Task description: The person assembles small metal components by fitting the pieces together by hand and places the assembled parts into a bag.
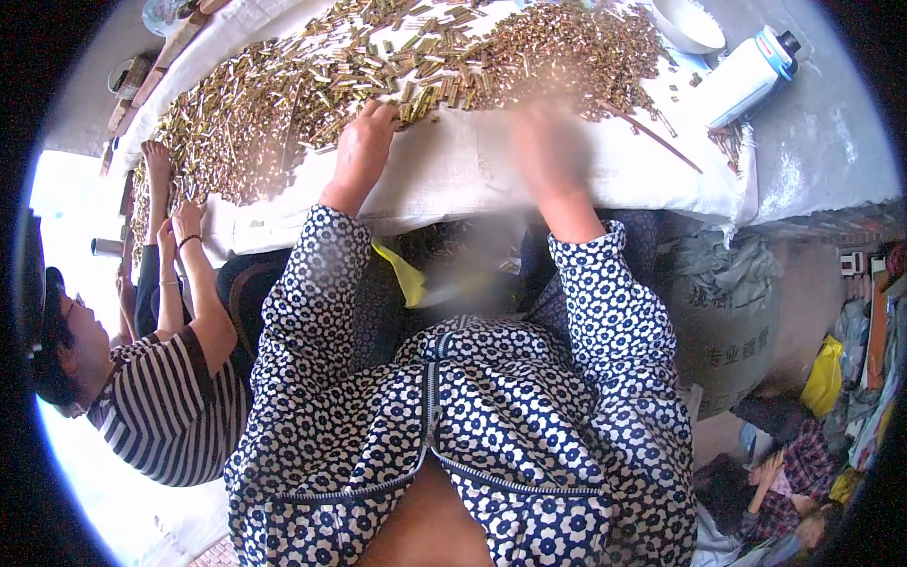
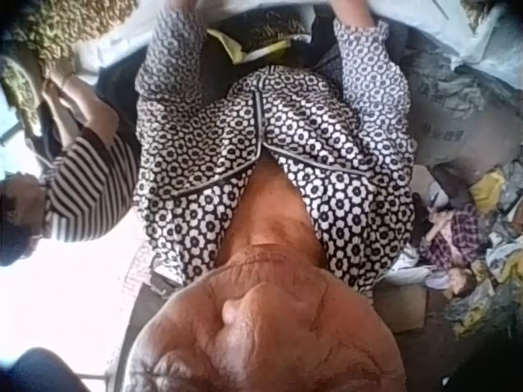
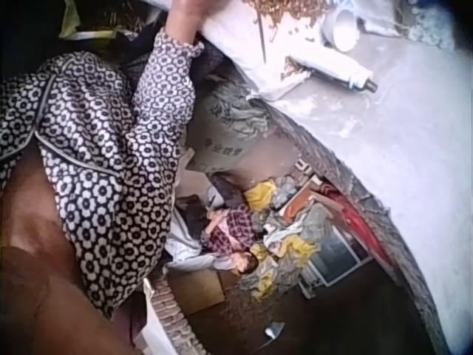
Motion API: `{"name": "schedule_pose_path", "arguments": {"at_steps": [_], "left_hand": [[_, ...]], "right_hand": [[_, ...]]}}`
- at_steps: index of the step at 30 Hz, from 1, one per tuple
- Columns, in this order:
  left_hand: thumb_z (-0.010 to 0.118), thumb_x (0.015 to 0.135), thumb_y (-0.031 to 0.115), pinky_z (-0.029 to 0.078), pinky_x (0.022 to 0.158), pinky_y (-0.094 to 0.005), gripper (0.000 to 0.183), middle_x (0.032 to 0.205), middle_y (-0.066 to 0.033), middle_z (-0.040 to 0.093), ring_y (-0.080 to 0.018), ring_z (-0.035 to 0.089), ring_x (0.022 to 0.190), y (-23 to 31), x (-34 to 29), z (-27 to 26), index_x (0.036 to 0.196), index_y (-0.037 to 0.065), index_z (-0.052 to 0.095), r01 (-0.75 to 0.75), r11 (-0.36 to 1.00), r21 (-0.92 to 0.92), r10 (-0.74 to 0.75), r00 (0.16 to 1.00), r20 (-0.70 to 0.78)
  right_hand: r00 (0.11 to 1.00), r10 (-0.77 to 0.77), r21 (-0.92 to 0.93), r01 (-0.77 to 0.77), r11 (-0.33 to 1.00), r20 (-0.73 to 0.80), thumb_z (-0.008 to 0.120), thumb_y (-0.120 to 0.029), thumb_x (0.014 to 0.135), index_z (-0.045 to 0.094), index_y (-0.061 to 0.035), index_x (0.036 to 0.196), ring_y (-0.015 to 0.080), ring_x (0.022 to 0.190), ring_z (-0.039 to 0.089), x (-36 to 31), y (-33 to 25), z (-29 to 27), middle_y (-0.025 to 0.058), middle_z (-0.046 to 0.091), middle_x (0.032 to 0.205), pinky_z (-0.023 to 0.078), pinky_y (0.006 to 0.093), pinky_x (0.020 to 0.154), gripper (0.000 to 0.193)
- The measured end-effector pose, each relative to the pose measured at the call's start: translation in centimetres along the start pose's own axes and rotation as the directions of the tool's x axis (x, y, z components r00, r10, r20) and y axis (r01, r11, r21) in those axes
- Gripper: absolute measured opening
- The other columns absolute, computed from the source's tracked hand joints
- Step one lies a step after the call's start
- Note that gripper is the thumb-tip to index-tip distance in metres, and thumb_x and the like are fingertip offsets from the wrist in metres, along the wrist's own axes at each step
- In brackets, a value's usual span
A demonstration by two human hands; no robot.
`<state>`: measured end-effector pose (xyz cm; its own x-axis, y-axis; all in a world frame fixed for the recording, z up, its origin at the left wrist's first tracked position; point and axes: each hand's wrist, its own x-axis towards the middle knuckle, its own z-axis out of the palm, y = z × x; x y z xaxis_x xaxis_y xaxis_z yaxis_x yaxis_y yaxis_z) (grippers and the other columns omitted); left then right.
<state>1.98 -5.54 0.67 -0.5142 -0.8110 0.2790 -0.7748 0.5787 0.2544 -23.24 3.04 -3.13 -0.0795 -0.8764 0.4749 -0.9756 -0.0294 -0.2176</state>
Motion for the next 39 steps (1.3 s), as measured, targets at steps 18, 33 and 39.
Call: {"name": "schedule_pose_path", "arguments": {"at_steps": [18, 33, 39], "left_hand": [[0.054, 0.089, 0.002, 0.049, 0.058, -0.027, 0.007, 0.079, -0.0094, 0.064, -0.016, 0.062, 0.07, 2.3, -3.8, 0.3, 0.096, 0.002, 0.056, 0.332, 0.619, -0.712, -0.356, 0.927, 0.122], [0.054, 0.094, 0.009, 0.049, 0.056, -0.0215, 0.007, 0.083, -0.0058, 0.064, -0.0115, 0.063, 0.073, 4.6, -6.8, -0.1, 0.098, 0.004, 0.055, 0.328, -0.224, -0.918, -0.254, 0.89, 0.38], [0.054, 0.094, 0.009, 0.049, 0.057, -0.0217, 0.008, 0.084, -0.0065, 0.064, -0.0123, 0.063, 0.073, 5.0, -7.0, 0.0, 0.1, 0.004, 0.055, 0.314, -0.262, -0.913, -0.237, 0.896, 0.376]], "right_hand": [[0.974, 0.09, 0.825, -0.222, 0.52, 0.206, 0.059, 0.008, 0.08, 0.063, -0.0003, 0.09, 0.0048, 0.076, 0.057, -2.8, -5.5, 0.0, -0.001, 0.061, 0.084, 0.045, 0.0188, 0.066, 0.014], [0.912, 0.061, 0.899, -0.41, 0.157, 0.405, 0.064, 0.001, 0.083, 0.064, -0.0003, 0.094, 0.006, 0.083, 0.057, -3.2, -7.6, -1.7, -0.0011, 0.062, 0.089, 0.045, 0.0196, 0.076, 0.011], [0.911, 0.072, 0.899, -0.412, 0.151, 0.406, 0.064, 0.001, 0.084, 0.064, -0.0003, 0.095, 0.006, 0.083, 0.056, -3.5, -7.6, -1.5, -0.0011, 0.062, 0.09, 0.045, 0.0195, 0.076, 0.012]]}}
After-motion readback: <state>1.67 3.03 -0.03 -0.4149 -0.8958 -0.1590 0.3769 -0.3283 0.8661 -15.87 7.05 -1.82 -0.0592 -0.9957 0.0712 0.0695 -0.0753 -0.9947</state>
